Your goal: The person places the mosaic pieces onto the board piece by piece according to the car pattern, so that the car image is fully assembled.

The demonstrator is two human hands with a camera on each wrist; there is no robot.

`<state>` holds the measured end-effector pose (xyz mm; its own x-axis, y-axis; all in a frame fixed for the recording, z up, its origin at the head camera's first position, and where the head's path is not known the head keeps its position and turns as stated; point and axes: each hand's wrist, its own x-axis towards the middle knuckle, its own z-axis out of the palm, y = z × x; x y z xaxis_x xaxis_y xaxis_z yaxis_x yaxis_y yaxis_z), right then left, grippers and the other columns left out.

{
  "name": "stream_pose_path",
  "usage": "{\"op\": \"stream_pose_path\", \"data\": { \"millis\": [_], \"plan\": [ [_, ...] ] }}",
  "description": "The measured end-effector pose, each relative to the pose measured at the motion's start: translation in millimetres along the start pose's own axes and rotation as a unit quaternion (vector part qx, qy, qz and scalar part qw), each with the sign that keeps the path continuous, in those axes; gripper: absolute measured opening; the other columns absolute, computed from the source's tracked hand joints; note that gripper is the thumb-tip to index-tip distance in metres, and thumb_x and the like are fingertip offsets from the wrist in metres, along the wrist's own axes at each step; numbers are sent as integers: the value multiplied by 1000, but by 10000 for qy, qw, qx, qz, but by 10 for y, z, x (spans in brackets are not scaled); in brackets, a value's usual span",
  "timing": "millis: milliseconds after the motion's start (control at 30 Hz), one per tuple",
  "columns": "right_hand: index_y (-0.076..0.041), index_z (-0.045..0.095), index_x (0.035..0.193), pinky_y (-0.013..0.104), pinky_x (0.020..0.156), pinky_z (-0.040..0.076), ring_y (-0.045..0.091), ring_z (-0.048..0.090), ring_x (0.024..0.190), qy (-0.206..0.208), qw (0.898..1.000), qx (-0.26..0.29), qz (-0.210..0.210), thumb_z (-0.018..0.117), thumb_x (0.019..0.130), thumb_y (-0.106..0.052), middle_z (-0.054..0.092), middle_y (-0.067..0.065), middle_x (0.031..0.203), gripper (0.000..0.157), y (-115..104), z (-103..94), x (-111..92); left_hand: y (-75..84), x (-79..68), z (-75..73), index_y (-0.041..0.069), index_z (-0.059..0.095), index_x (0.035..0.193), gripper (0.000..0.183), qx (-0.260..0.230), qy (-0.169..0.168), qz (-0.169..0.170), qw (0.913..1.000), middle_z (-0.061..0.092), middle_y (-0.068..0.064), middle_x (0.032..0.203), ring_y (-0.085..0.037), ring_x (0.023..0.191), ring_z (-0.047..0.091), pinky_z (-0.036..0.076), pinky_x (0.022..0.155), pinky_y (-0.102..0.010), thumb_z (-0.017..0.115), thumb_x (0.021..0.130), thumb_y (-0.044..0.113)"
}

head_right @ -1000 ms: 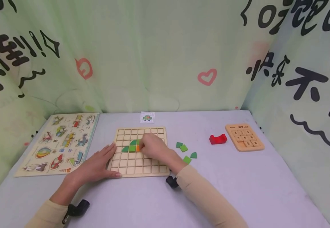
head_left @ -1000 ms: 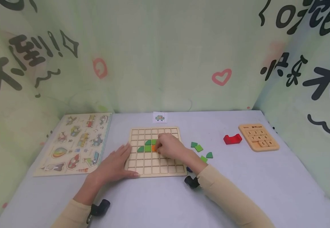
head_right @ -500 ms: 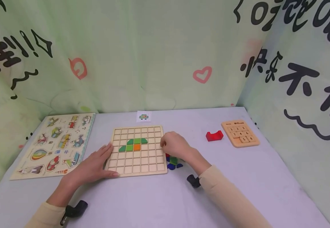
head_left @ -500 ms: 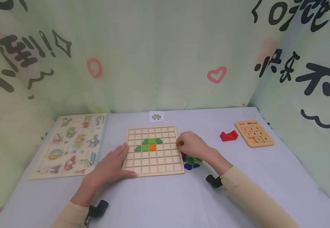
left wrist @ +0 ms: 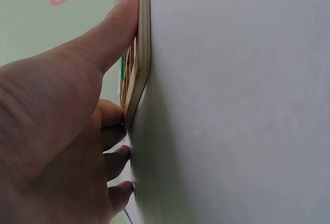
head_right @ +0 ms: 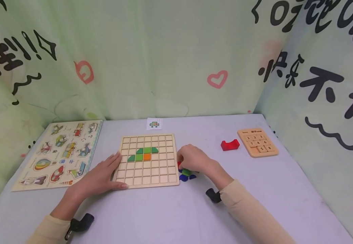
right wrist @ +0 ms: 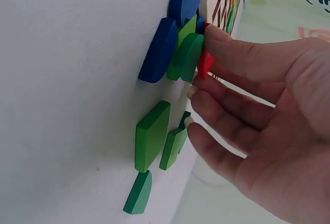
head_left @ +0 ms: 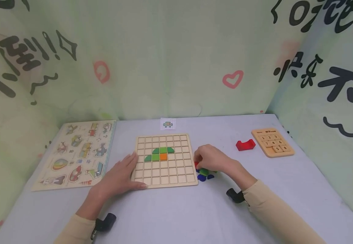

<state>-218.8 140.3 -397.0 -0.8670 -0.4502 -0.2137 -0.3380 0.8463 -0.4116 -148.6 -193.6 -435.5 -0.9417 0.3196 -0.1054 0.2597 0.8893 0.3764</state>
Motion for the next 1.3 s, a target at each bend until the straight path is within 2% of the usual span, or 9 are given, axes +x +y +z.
{"op": "stream_pose_path", "data": {
  "millis": [133,267,467,567,733,933,1133,1300],
  "plan": [
    [-12,69,83,24,62,48,16,55,73,182,9996,132,-171,73,86,-6,61,-1,77,8,-6,-4,17,10,5,-10,0,23,156,117,-30,-19,-32,10000,19,-17,166,-40,153,18,22,124,-58,74,75,67],
    [-11,72,90,24,64,48,16,54,76,500,9977,255,-381,70,88,-5,61,-1,79,7,-36,-8,48,10,3,-10,-1,23,156,116,-27,-30,5,10000,20,-18,166,-40,153,18,22,123,-58,74,75,65],
    [-8,75,96,25,66,50,17,55,78,848,9916,582,-778,66,90,0,65,1,85,14,-135,24,158,-7,-2,-3,-1,23,156,116,4,-27,18,10000,20,-18,165,-40,153,18,23,123,-58,74,75,66],
    [-7,76,98,25,71,52,16,56,82,877,9892,768,-884,62,90,5,67,2,91,20,-197,69,243,-12,3,-2,-1,23,156,116,0,-27,2,10000,20,-17,166,-39,153,18,23,123,-58,74,75,66],
    [-6,71,103,25,68,49,17,54,79,820,9888,849,-913,61,90,5,64,2,86,20,-315,159,400,-6,12,-3,0,22,157,117,-17,-53,-39,10000,19,-16,166,-39,154,18,22,124,-57,74,75,66],
    [-8,69,92,24,66,49,15,55,75,980,9869,827,-977,65,88,3,66,0,82,12,-434,230,552,-7,25,2,1,22,157,118,-35,-68,-35,10000,18,-16,166,-39,154,17,22,124,-58,73,75,68],
    [-8,74,88,26,70,53,15,57,75,1006,9878,644,-1003,66,89,3,71,2,84,14,-516,269,601,-11,21,1,2,22,157,117,-36,-86,-40,9999,18,-15,166,-38,154,17,22,124,-57,72,75,69],
    [-8,77,86,26,72,54,14,57,78,900,9898,410,-1029,67,88,2,70,1,87,15,-539,310,580,19,3,-19,0,23,156,115,-64,-54,-21,10000,19,-17,166,-39,153,18,22,123,-58,74,76,65]
  ]
}}
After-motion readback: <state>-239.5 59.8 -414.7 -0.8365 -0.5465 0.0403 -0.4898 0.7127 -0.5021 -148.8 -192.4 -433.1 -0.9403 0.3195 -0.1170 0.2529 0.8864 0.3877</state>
